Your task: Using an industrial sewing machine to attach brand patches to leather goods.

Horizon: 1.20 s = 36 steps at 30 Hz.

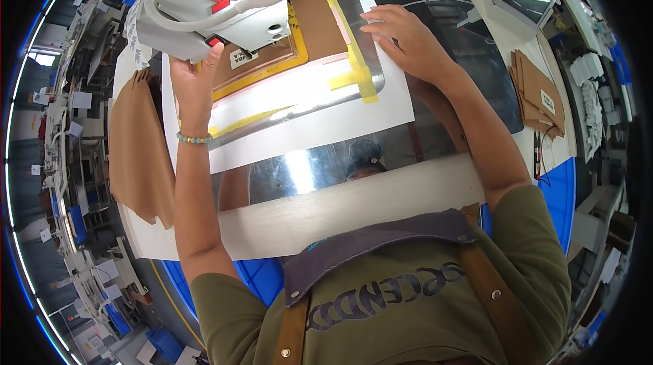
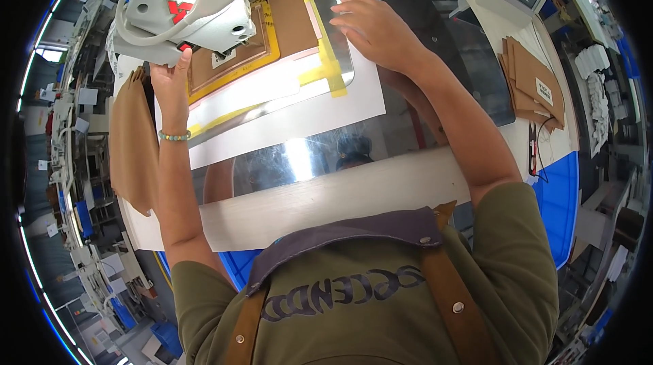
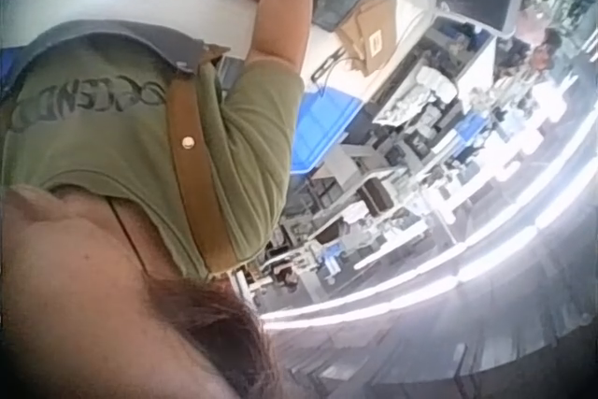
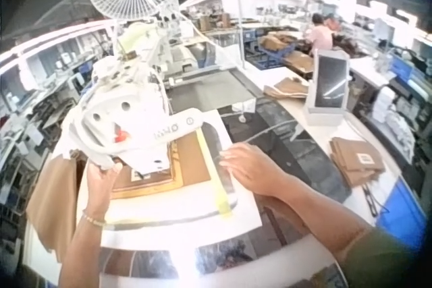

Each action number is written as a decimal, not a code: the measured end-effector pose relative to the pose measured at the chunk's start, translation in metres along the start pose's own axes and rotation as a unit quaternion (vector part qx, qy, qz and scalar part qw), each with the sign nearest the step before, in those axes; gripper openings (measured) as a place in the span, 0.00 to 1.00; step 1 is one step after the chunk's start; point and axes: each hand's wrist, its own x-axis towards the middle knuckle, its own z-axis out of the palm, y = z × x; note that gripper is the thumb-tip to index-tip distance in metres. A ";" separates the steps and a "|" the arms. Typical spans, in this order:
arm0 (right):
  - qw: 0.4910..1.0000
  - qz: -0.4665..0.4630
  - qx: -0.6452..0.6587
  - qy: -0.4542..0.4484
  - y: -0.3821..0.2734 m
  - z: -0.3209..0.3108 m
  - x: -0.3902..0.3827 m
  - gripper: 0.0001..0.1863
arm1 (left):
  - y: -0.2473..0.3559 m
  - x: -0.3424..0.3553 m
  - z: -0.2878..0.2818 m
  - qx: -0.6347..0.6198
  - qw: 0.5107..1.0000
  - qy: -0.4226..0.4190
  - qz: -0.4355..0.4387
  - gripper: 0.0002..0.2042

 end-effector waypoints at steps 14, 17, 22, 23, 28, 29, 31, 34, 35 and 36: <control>1.000 0.010 0.008 0.016 -0.011 -0.002 0.005 0.13 | -0.029 -0.002 -0.018 0.065 0.996 -0.001 0.056 0.37; 0.999 0.019 -0.028 0.031 -0.008 -0.004 0.001 0.13 | -0.042 -0.012 -0.035 0.159 0.985 -0.023 0.066 0.43; 0.999 0.027 -0.014 0.036 -0.009 -0.004 0.003 0.12 | -0.089 -0.017 -0.097 0.385 0.921 0.014 -0.060 0.32; 0.999 0.020 -0.009 0.036 -0.009 -0.001 0.006 0.12 | -0.104 -0.023 -0.108 0.388 0.919 0.019 -0.064 0.32; 0.999 0.028 -0.008 0.031 -0.011 -0.002 0.008 0.12 | -0.129 -0.027 -0.101 0.630 0.775 -0.018 -0.048 0.25; 0.999 0.026 -0.008 0.032 -0.012 -0.002 0.009 0.12 | -0.129 -0.029 -0.099 0.629 0.775 -0.015 -0.051 0.25; 0.999 0.031 -0.008 0.029 -0.012 -0.003 0.007 0.12 | -0.117 -0.026 -0.088 0.543 0.839 -0.002 -0.010 0.21; 0.999 0.044 -0.004 0.016 -0.012 -0.006 0.005 0.12 | -0.085 -0.018 -0.066 0.570 0.821 -0.003 -0.024 0.17; 0.999 0.052 0.001 0.005 -0.012 -0.007 0.006 0.12 | -0.083 -0.019 -0.061 0.570 0.821 0.002 -0.027 0.17; 0.999 0.046 0.003 0.003 -0.012 -0.006 0.007 0.12 | -0.081 -0.020 -0.059 0.537 0.841 0.042 -0.061 0.15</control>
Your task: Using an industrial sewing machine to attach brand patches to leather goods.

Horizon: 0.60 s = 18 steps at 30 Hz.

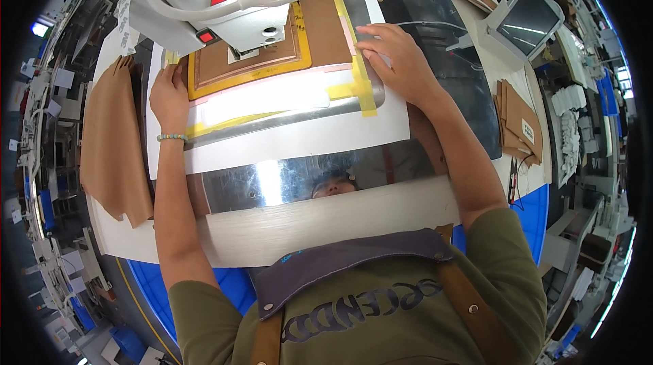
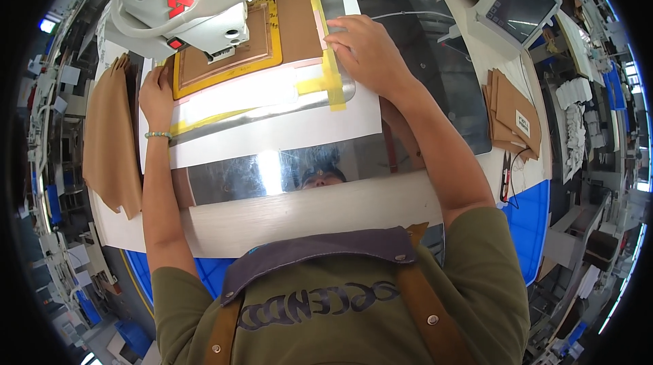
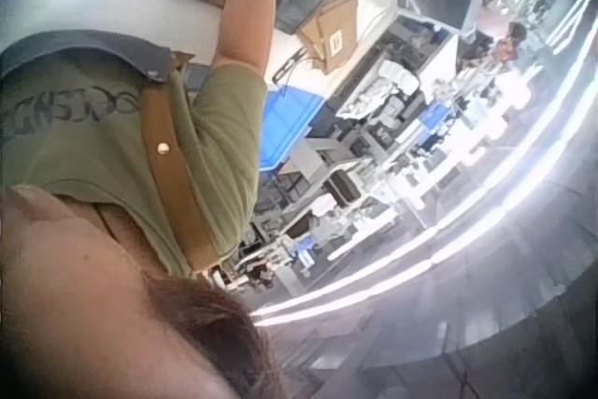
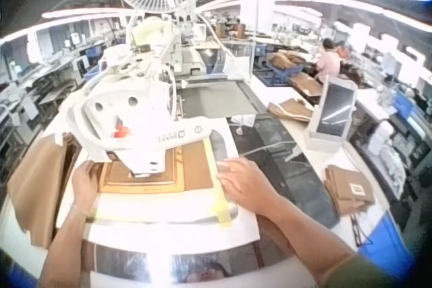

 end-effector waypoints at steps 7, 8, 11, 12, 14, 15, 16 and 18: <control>1.000 -0.005 0.006 -0.004 0.000 0.001 0.001 0.12 | -0.023 0.008 0.011 -0.090 0.990 0.076 -0.073 0.14; 1.000 0.000 0.015 -0.003 0.000 0.000 0.002 0.12 | -0.025 0.010 0.014 -0.078 0.991 0.089 -0.061 0.13; 1.000 -0.007 0.029 -0.001 -0.001 -0.002 0.002 0.11 | -0.038 0.023 0.023 -0.032 0.986 0.146 -0.079 0.12; 0.999 -0.012 0.033 -0.001 -0.003 -0.002 0.003 0.11 | -0.060 0.028 0.014 -0.021 0.967 0.203 -0.149 0.12; 0.999 -0.023 0.047 -0.014 -0.007 0.003 0.004 0.11 | -0.109 0.030 -0.022 0.046 0.960 0.226 -0.156 0.13; 0.999 -0.018 0.042 -0.022 -0.005 0.005 0.005 0.11 | -0.118 0.034 -0.046 0.063 0.965 0.224 -0.121 0.13; 0.999 -0.020 0.045 -0.024 -0.005 0.006 0.004 0.11 | -0.115 0.034 -0.075 0.061 0.971 0.221 -0.060 0.14; 0.998 -0.032 0.049 -0.034 -0.010 0.005 0.007 0.11 | -0.149 0.024 -0.163 0.122 0.968 0.219 0.005 0.14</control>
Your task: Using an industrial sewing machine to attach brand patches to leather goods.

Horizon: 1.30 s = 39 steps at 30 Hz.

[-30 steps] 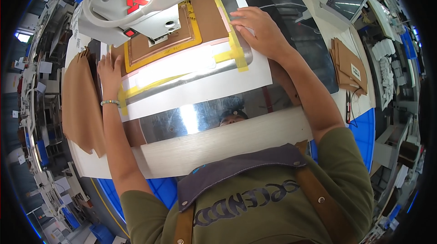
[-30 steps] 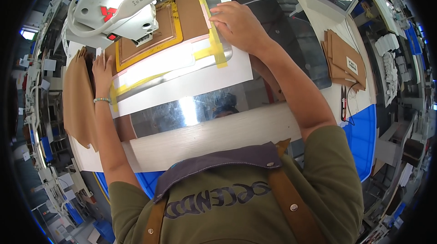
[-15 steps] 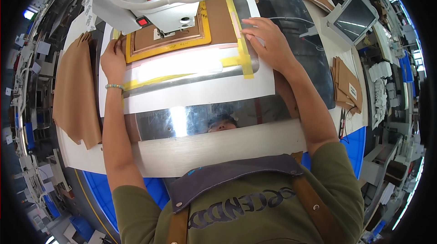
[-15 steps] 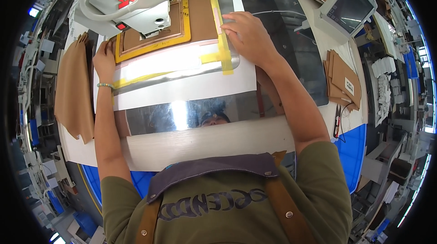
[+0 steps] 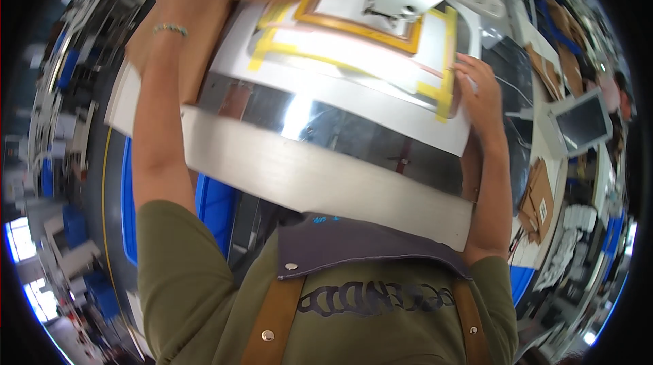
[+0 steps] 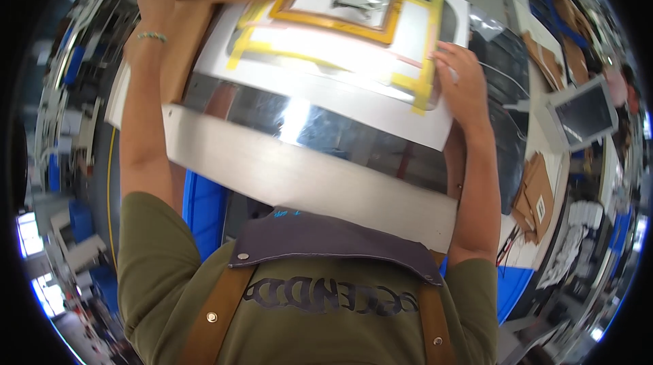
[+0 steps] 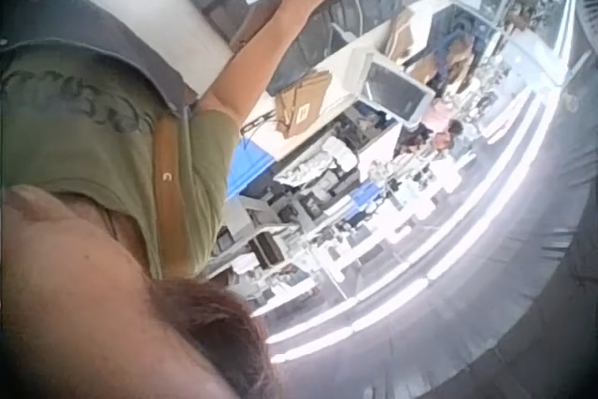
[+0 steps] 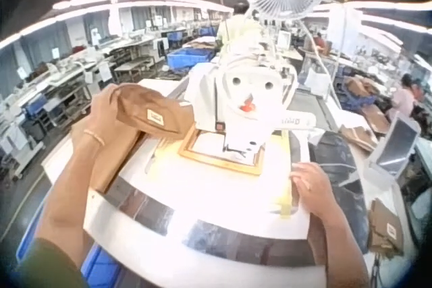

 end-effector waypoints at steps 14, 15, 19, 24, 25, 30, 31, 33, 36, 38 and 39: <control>0.994 0.034 -0.014 -0.106 0.002 0.009 -0.002 0.15 | -0.098 -0.366 -0.326 -0.219 0.838 0.136 -0.481 0.23; 0.993 0.027 -0.009 -0.111 0.002 0.009 -0.001 0.15 | -0.107 -0.412 -0.332 -0.189 0.832 0.115 -0.508 0.24; 0.994 0.024 -0.020 -0.108 0.009 0.005 0.000 0.15 | -0.126 -0.554 -0.336 -0.143 0.814 0.029 -0.562 0.27; 0.992 0.037 -0.031 -0.115 0.000 0.004 0.000 0.15 | -0.147 -0.674 -0.346 -0.061 0.705 -0.124 -0.696 0.28; 0.992 0.042 -0.027 -0.116 0.003 0.005 -0.002 0.15 | -0.159 -0.687 -0.349 0.031 0.686 -0.262 -0.678 0.28; 0.991 0.057 0.005 -0.123 0.007 0.019 -0.010 0.16 | -0.195 -0.700 -0.356 0.239 0.659 -0.519 -0.489 0.27; 0.990 0.055 -0.018 -0.127 0.001 0.014 -0.006 0.16 | -0.187 -0.693 -0.317 0.235 0.629 -0.530 -0.517 0.27; 0.989 0.051 -0.026 -0.135 -0.003 0.016 -0.001 0.16 | -0.174 -0.678 -0.287 0.249 0.592 -0.540 -0.544 0.27; 0.995 0.044 0.000 -0.089 0.003 -0.002 -0.003 0.16 | -0.183 -0.637 -0.253 0.099 0.753 -0.418 -0.499 0.27; 0.994 0.022 -0.069 -0.083 0.003 -0.012 -0.004 0.14 | -0.162 -0.626 -0.180 -0.139 0.793 -0.419 -0.420 0.28; 0.994 0.056 -0.047 -0.083 -0.007 -0.014 -0.003 0.13 | -0.161 -0.617 -0.165 -0.037 0.731 -0.533 -0.424 0.27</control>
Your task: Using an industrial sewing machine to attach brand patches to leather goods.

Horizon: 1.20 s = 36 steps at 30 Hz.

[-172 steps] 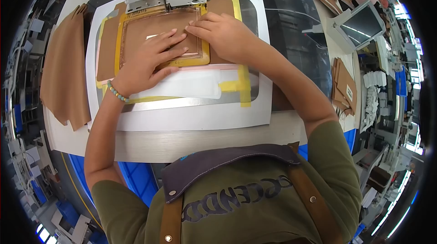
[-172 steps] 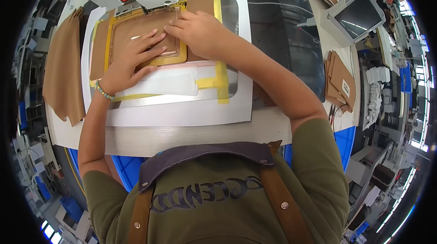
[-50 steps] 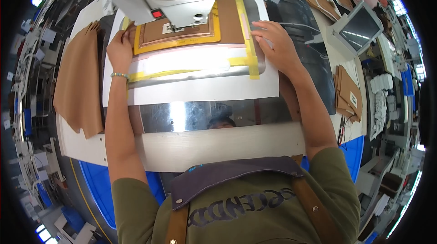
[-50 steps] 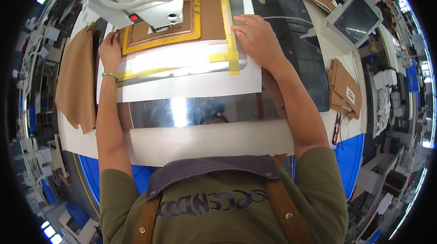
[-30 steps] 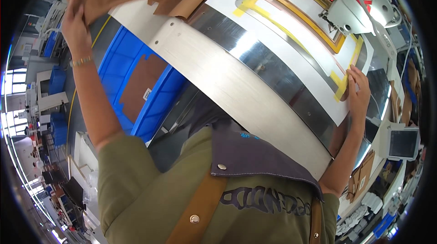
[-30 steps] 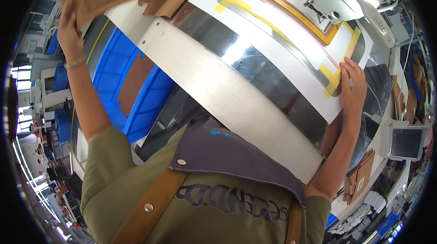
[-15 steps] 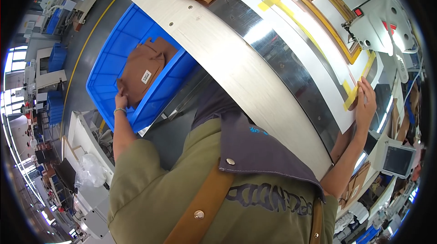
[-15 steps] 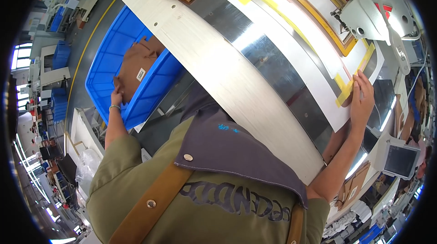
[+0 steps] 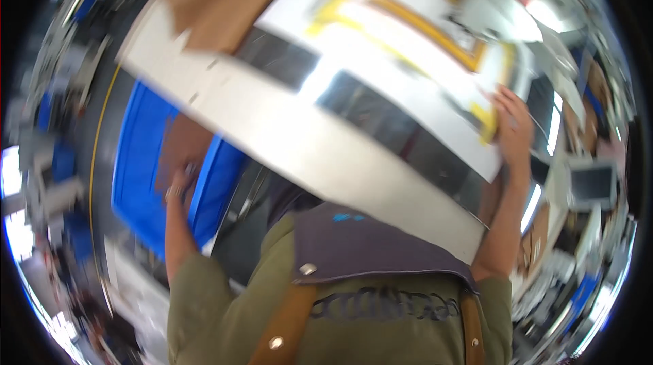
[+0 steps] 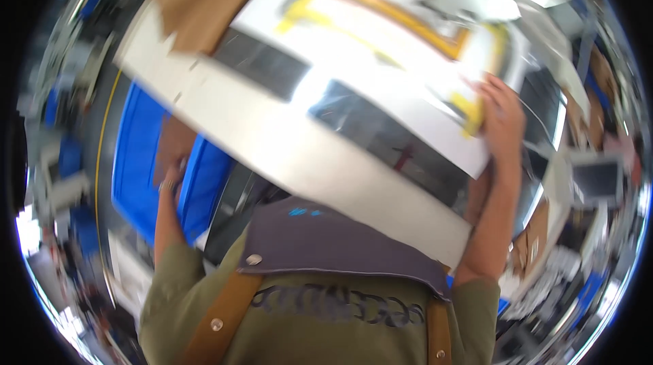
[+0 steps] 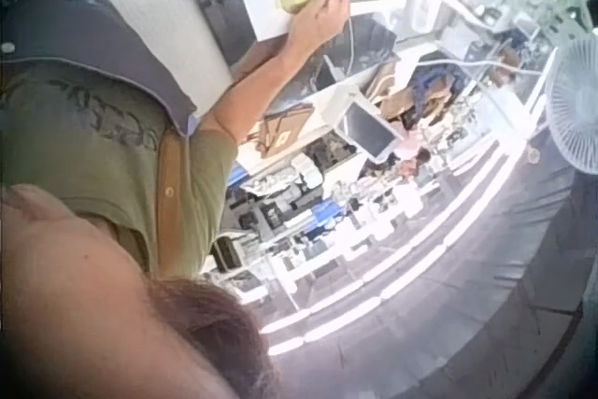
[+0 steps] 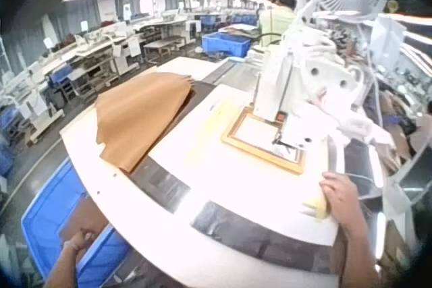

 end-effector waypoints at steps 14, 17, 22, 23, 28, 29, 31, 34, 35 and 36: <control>0.920 0.160 -0.353 0.066 0.157 -0.070 0.027 0.14 | 0.139 0.014 -0.218 -0.168 0.908 0.359 0.135 0.22; 0.874 0.155 -0.450 0.095 0.201 -0.066 0.033 0.14 | 0.195 0.012 -0.229 -0.180 0.897 0.356 0.193 0.21; 0.841 0.240 -0.485 0.001 0.258 -0.084 0.041 0.17 | 0.292 -0.005 -0.232 -0.201 0.875 0.350 0.267 0.21; 0.851 0.283 -0.441 -0.028 0.263 -0.084 0.046 0.13 | 0.304 -0.012 -0.231 -0.203 0.871 0.352 0.278 0.21; 0.883 0.194 -0.404 0.140 0.278 -0.122 0.048 0.10 | 0.355 -0.014 -0.217 -0.262 0.851 0.312 0.332 0.16; 0.888 0.220 -0.362 0.179 0.240 -0.109 0.085 0.10 | 0.347 -0.038 -0.223 -0.266 0.844 0.323 0.335 0.16; 0.867 0.281 -0.352 0.213 0.213 -0.129 0.062 0.10 | 0.423 -0.057 -0.198 -0.276 0.835 0.307 0.364 0.14; 0.910 0.088 -0.358 0.192 0.176 -0.109 0.053 0.10 | 0.456 -0.072 -0.184 -0.267 0.832 0.252 0.416 0.13; 0.930 0.043 -0.325 0.165 0.155 -0.096 0.044 0.10 | 0.469 -0.076 -0.171 -0.285 0.828 0.204 0.437 0.12; 0.947 -0.002 -0.291 0.139 0.137 -0.085 0.036 0.10 | 0.488 -0.084 -0.160 -0.301 0.822 0.154 0.458 0.11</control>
